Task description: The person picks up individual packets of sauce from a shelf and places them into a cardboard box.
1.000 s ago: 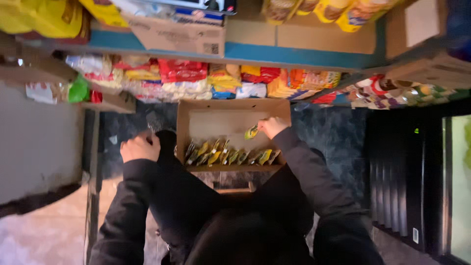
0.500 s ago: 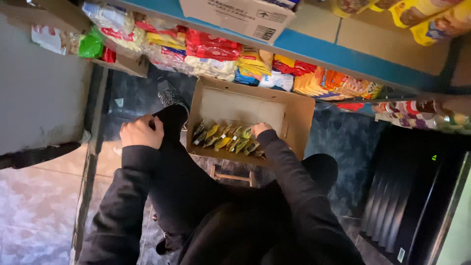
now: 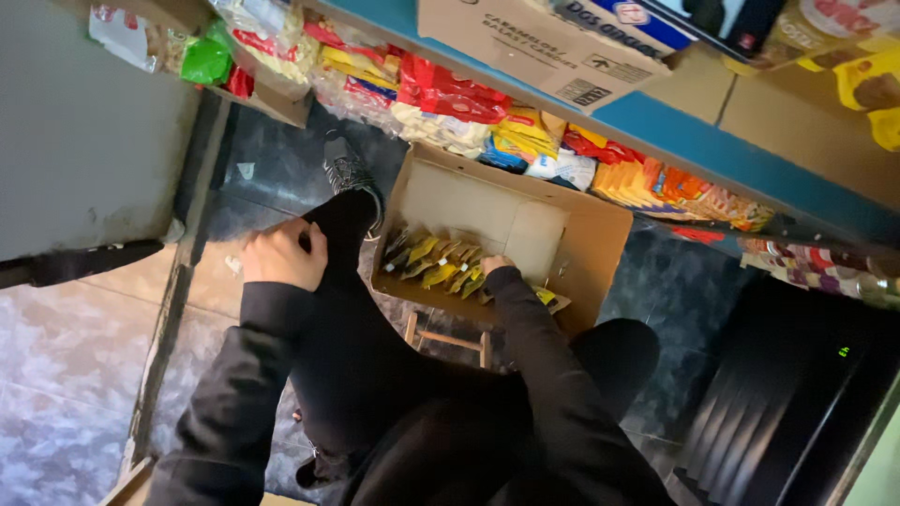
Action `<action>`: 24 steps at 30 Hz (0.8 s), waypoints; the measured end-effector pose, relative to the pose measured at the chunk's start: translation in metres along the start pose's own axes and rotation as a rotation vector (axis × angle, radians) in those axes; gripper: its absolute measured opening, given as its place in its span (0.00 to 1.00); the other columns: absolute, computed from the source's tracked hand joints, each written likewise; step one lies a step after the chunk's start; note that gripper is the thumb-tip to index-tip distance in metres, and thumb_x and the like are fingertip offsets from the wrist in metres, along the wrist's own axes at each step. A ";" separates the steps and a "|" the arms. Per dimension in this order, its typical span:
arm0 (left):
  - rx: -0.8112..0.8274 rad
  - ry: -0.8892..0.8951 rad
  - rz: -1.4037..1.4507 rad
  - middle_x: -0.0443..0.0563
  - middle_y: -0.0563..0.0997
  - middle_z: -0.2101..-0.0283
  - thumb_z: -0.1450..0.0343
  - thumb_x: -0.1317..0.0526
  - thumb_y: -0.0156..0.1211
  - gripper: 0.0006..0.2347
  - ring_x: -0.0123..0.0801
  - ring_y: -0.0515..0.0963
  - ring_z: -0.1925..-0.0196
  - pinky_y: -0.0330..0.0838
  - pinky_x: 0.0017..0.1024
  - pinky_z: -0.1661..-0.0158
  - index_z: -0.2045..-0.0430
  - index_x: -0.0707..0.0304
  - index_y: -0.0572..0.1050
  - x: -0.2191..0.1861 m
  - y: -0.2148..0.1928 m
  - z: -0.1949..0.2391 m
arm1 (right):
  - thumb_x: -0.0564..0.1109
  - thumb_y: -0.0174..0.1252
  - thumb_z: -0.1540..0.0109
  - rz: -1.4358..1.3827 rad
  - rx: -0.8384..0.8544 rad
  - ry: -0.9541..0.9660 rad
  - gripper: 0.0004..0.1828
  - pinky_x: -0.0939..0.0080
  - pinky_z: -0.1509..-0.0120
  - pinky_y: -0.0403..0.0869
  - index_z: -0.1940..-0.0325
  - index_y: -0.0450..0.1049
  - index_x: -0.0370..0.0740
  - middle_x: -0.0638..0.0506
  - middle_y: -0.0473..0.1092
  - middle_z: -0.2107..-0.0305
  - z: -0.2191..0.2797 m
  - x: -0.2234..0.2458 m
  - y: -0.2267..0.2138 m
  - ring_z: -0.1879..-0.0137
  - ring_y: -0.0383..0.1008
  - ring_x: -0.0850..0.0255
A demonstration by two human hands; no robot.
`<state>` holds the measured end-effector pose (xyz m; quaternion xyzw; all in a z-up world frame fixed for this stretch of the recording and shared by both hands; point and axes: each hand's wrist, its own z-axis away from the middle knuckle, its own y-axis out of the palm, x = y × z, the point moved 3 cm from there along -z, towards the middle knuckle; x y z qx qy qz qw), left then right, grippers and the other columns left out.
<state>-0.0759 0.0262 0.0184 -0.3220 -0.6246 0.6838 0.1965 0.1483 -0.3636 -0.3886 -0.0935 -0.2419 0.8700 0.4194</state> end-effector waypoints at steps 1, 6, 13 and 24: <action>0.004 -0.006 -0.002 0.54 0.88 0.70 0.26 0.49 0.62 0.11 0.54 0.90 0.66 0.82 0.48 0.54 0.70 0.47 0.87 -0.001 -0.002 -0.001 | 0.52 0.51 0.24 0.004 0.005 -0.004 0.19 0.45 0.33 0.83 0.42 0.87 0.50 0.41 0.85 0.46 -0.001 0.002 -0.002 0.36 0.85 0.45; -0.049 0.049 0.010 0.51 0.87 0.73 0.25 0.52 0.64 0.10 0.51 0.90 0.67 0.83 0.44 0.57 0.72 0.49 0.88 -0.005 -0.004 -0.001 | 0.57 0.52 0.38 -0.584 0.013 0.315 0.30 0.37 0.29 0.76 0.43 0.87 0.37 0.37 0.82 0.45 -0.020 -0.007 0.011 0.35 0.81 0.39; -0.033 0.002 0.048 0.51 0.87 0.73 0.25 0.52 0.63 0.10 0.52 0.90 0.67 0.85 0.44 0.57 0.71 0.51 0.88 -0.012 -0.008 -0.003 | 0.48 0.44 0.27 -0.057 0.065 0.091 0.26 0.43 0.31 0.81 0.39 0.87 0.38 0.38 0.83 0.43 0.002 0.018 -0.015 0.35 0.83 0.42; -0.055 0.074 -0.008 0.52 0.85 0.77 0.24 0.52 0.62 0.12 0.55 0.88 0.70 0.83 0.48 0.58 0.75 0.50 0.86 -0.014 0.011 -0.012 | 0.47 0.54 0.22 -0.244 0.004 -0.006 0.21 0.43 0.22 0.77 0.24 0.77 0.56 0.41 0.77 0.33 0.029 -0.004 -0.016 0.27 0.78 0.44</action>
